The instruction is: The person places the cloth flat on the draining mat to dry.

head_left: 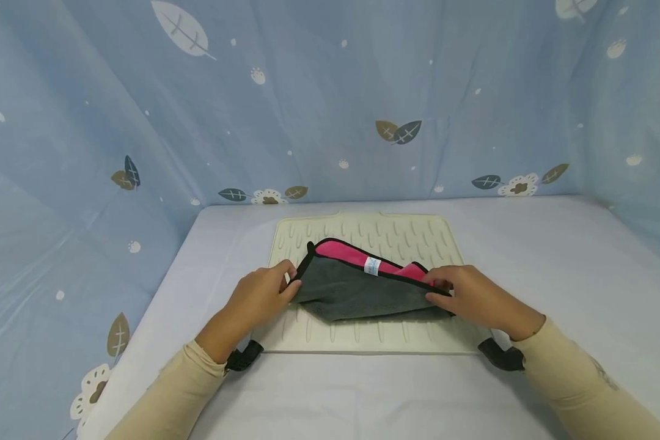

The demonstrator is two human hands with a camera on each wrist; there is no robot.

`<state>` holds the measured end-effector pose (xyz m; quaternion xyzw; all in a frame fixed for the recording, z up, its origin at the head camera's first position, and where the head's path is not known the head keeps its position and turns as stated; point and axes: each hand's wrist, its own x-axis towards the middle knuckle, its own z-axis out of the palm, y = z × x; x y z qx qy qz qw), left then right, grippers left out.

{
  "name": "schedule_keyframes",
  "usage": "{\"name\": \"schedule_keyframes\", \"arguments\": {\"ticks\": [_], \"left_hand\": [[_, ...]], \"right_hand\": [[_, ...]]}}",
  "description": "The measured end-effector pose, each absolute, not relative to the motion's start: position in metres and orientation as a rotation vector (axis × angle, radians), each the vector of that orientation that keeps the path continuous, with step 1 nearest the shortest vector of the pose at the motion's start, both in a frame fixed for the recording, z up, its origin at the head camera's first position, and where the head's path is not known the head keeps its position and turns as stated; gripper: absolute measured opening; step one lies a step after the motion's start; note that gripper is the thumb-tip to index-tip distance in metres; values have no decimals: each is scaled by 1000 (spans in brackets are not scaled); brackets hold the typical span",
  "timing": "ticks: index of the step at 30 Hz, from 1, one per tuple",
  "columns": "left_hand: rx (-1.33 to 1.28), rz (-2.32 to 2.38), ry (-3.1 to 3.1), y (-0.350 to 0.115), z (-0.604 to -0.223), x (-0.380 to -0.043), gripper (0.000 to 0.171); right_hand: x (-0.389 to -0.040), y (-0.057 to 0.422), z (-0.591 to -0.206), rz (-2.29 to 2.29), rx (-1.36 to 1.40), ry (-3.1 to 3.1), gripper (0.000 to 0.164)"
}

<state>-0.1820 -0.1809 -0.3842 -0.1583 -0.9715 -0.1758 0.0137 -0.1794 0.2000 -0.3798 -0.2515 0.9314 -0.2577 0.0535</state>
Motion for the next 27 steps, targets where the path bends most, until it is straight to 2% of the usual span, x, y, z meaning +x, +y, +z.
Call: {"name": "schedule_keyframes", "arguments": {"ticks": [7,19,27], "left_hand": [[-421,-523,-3036,-185,-383,-181,10],[-337,-413,-3090,-187,-366,-176,15],[-357,-303,-3138,-191,-365,-175,26]], "right_hand": [[-181,201,-371,-767,-886,2851,11],[-168,202,-362,-775,-988,2855,15],[-158,194,-358,-821,-1089,2818,13]]}}
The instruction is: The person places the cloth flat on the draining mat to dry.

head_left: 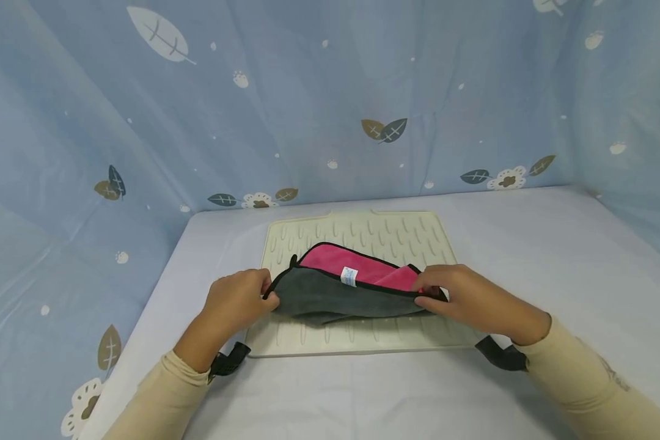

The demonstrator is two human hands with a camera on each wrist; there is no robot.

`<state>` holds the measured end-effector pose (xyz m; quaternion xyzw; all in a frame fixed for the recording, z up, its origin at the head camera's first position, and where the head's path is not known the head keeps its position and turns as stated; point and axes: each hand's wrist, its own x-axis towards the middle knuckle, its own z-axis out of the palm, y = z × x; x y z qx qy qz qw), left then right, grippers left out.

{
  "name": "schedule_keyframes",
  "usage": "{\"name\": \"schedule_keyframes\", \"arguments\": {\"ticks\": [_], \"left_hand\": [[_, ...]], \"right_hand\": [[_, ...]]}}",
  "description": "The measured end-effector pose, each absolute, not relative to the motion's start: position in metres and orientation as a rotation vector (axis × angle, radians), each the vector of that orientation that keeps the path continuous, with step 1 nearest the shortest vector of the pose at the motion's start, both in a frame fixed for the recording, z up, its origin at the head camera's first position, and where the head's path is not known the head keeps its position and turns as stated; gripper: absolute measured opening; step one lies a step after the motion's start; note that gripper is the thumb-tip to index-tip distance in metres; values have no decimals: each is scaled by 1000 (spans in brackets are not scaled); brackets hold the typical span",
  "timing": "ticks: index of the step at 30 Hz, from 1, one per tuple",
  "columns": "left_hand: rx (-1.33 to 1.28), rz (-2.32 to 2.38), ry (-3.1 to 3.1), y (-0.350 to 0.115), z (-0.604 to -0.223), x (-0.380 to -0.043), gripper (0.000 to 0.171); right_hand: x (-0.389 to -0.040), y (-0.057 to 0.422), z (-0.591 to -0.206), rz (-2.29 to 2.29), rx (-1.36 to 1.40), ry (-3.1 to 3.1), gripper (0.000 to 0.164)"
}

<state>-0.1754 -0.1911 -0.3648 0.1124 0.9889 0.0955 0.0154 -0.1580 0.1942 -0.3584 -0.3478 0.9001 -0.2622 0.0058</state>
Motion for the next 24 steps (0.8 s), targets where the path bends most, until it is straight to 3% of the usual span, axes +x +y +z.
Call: {"name": "schedule_keyframes", "arguments": {"ticks": [3,7,11,14,18,24], "left_hand": [[363,246,3049,-192,-368,-176,27],[421,213,3085,-192,-373,-177,13],[586,257,3137,-187,-379,-176,54],[761,333,3087,-181,-381,-174,67],[906,388,2982,-175,-381,-169,64],[936,371,2878,-175,-384,-167,52]], "right_hand": [[-156,189,-361,-788,-1111,2784,13],[-153,186,-367,-744,-1104,2726,16],[-152,186,-373,-718,-1087,2647,18],[-151,185,-377,-685,-1098,2609,17],[-150,184,-377,-703,-1139,2593,7],[-155,186,-377,-769,-1138,2687,14]]}}
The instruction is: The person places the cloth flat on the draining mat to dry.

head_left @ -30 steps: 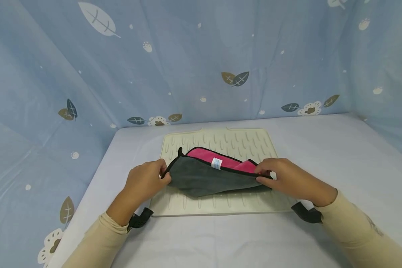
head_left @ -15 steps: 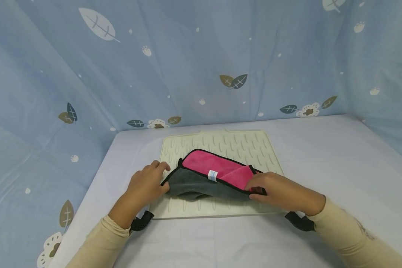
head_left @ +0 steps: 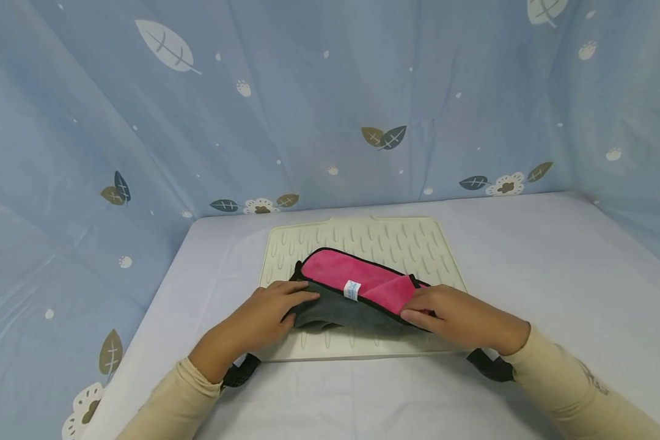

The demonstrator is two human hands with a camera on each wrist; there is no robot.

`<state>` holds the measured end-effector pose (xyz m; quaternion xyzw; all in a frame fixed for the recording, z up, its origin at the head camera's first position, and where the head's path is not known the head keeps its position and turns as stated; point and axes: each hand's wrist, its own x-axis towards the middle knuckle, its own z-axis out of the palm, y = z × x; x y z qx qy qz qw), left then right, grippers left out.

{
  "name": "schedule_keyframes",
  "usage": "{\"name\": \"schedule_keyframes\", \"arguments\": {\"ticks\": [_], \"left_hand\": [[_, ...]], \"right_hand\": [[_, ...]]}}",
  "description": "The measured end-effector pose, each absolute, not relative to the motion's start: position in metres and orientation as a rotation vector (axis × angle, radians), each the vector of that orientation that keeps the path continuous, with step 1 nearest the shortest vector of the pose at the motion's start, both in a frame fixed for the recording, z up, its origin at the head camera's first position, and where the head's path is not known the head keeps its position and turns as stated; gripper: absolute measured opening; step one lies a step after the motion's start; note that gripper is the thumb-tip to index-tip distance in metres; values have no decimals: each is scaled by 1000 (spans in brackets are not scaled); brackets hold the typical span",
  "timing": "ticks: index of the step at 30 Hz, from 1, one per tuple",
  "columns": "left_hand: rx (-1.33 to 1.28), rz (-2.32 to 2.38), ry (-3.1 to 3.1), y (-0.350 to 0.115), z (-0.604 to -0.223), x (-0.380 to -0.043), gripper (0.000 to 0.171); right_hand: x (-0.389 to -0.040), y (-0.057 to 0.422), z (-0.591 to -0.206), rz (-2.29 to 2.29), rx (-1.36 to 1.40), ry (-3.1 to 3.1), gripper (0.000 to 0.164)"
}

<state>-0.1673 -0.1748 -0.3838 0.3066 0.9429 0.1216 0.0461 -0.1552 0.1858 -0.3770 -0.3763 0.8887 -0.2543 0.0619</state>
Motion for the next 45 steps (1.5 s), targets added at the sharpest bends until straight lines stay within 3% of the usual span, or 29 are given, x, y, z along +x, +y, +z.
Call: {"name": "schedule_keyframes", "arguments": {"ticks": [5,13,17,21,32,36,39,45], "left_hand": [[929,386,2860,-176,-387,-167,54],[676,380,2901,-177,-385,-166,77],[592,300,2917,-178,-383,-166,86],[615,223,2949,-178,-382,-167,81],[765,345,2974,-176,-383,-167,51],[807,374,2959,-174,-383,-168,52],[782,389,2933,-174,-383,-169,65],[767,394,2923,-175,-383,-170,85]], "right_hand": [[-159,188,-379,-636,-1112,2944,15],[-164,198,-387,-527,-814,2963,70],[-166,200,-391,-504,-745,2886,81],[-166,199,-390,-495,-753,2897,76],[-168,195,-388,-593,-851,2931,33],[-170,195,-388,-648,-843,2905,25],[-170,195,-388,-677,-816,2890,27],[-170,197,-389,-662,-794,2890,50]]}}
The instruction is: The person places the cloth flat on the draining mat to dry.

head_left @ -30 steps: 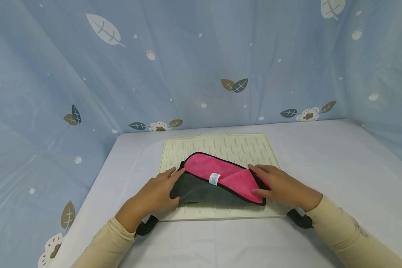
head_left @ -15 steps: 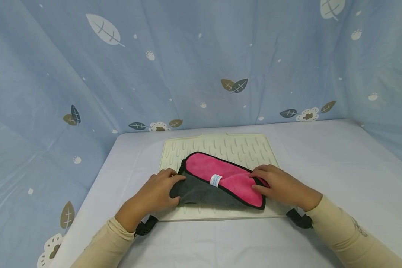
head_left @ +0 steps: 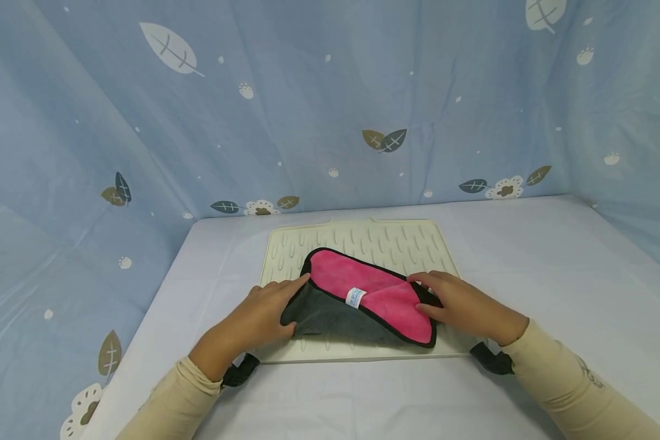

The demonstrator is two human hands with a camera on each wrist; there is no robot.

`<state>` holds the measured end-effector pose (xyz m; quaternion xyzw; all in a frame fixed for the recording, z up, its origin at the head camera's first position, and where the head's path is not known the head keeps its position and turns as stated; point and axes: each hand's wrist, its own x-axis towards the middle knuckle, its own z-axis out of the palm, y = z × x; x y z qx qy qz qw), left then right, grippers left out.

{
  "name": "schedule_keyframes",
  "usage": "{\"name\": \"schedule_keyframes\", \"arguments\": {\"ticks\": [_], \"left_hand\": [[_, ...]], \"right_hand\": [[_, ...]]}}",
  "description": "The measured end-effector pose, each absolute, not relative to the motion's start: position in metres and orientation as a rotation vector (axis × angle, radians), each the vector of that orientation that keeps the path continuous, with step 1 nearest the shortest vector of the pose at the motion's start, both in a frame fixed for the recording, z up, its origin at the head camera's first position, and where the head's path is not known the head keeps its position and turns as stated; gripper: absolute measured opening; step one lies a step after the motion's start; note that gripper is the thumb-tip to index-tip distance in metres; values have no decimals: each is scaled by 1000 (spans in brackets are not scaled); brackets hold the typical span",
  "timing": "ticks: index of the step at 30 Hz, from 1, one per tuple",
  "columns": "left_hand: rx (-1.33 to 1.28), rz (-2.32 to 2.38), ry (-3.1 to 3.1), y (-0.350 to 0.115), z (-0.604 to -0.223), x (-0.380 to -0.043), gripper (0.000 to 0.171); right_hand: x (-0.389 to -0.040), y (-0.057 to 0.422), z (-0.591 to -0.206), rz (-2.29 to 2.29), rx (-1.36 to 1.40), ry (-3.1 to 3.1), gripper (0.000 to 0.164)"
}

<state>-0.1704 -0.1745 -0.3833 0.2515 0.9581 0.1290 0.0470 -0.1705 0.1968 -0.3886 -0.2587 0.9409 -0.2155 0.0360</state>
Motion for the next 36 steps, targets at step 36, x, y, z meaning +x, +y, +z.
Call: {"name": "schedule_keyframes", "arguments": {"ticks": [36], "left_hand": [[939,558,3431,-172,-378,-176,30]], "right_hand": [[-170,192,-382,-807,-1020,3201,43]]}}
